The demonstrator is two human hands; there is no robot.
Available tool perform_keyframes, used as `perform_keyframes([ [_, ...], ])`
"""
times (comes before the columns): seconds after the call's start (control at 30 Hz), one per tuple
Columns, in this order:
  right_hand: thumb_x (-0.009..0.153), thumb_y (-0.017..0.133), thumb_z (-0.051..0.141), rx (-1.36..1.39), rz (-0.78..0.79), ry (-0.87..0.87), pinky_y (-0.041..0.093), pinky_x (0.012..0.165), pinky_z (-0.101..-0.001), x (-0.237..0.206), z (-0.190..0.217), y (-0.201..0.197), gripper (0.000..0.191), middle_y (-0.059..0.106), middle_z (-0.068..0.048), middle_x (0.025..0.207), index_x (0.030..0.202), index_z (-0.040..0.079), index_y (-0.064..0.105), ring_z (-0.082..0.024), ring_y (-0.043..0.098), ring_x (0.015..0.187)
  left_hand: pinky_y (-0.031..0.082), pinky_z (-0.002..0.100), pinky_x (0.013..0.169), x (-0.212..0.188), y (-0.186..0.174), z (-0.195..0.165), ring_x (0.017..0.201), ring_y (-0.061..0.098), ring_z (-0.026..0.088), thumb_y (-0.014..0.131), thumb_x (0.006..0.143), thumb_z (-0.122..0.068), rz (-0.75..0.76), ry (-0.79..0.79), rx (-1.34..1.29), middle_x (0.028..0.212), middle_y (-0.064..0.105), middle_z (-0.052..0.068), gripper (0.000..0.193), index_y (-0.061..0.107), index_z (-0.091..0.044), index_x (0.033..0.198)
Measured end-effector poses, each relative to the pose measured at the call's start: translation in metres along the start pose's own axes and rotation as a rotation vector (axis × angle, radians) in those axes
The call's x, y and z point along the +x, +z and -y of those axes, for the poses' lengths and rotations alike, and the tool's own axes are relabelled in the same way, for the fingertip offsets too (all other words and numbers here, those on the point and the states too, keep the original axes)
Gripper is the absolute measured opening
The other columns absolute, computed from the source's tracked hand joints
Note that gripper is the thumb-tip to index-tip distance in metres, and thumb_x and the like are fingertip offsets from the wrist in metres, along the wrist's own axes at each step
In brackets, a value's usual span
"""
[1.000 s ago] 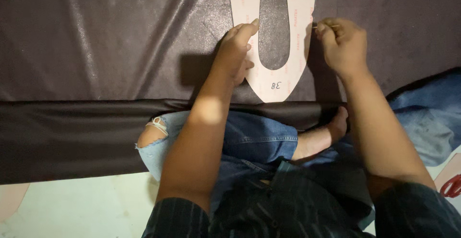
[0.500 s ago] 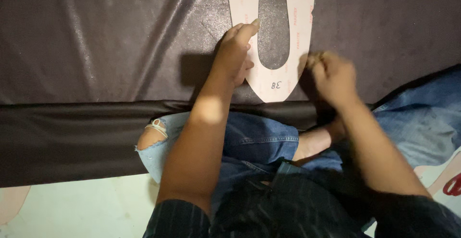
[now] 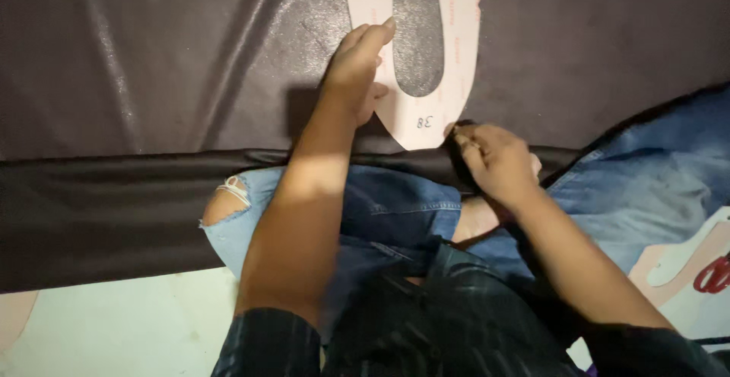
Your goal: The person places a U-shaped paper pattern on a dark fabric and uses a pencil to trace its outline. The person then flips the pattern and traces the inner curve as well.
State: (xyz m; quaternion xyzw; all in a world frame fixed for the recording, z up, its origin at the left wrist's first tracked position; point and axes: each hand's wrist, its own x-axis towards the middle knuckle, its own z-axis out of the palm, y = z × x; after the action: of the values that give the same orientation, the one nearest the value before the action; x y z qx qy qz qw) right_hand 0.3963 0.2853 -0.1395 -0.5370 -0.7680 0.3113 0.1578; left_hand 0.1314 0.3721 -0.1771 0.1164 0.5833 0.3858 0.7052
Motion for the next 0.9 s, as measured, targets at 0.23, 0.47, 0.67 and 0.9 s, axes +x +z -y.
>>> perform_keyframes([
  [0.23,0.106,0.061,0.014,0.228,-0.176,0.168,0.056,0.084,-0.0335,-0.03,-0.023,-0.016,0.018,0.075,-0.014,0.099,0.109,-0.001,0.071,-0.022,0.073,0.092,0.055,0.043,0.092,-0.069,0.028,0.062,0.103,0.068,0.036,0.076,0.088,-0.039,-0.274,0.566,0.848,0.117,0.067,0.022,0.051,0.066,0.0,0.119],
  [0.47,0.108,0.061,0.018,0.467,-0.189,0.219,0.056,0.085,-0.0301,-0.015,-0.059,-0.039,0.021,0.076,-0.011,0.1,0.112,-0.001,0.069,-0.017,0.071,0.093,0.054,0.055,0.079,-0.142,0.084,0.107,0.094,0.068,0.043,0.064,0.09,-0.045,0.091,0.572,1.546,0.097,0.071,0.025,0.046,0.075,0.0,0.085],
  [0.67,0.105,0.065,0.02,0.334,-0.15,0.127,0.056,0.083,-0.033,0.015,-0.029,-0.06,0.021,0.077,-0.015,0.101,0.111,0.001,0.072,-0.021,0.075,0.093,0.055,0.056,0.07,-0.103,0.073,0.092,0.073,0.07,0.041,0.062,0.099,-0.037,-0.137,0.658,1.559,0.077,0.069,0.019,0.037,0.075,-0.008,0.08],
  [0.9,0.104,0.065,0.02,0.254,-0.131,0.068,0.056,0.082,-0.0371,0.046,0.001,-0.085,0.019,0.075,-0.017,0.102,0.111,0.003,0.072,-0.029,0.075,0.094,0.057,0.051,0.063,-0.096,0.078,0.063,0.068,0.07,0.039,0.056,0.092,-0.012,-0.397,0.722,1.384,0.073,0.068,0.017,0.027,0.058,-0.007,0.119],
])
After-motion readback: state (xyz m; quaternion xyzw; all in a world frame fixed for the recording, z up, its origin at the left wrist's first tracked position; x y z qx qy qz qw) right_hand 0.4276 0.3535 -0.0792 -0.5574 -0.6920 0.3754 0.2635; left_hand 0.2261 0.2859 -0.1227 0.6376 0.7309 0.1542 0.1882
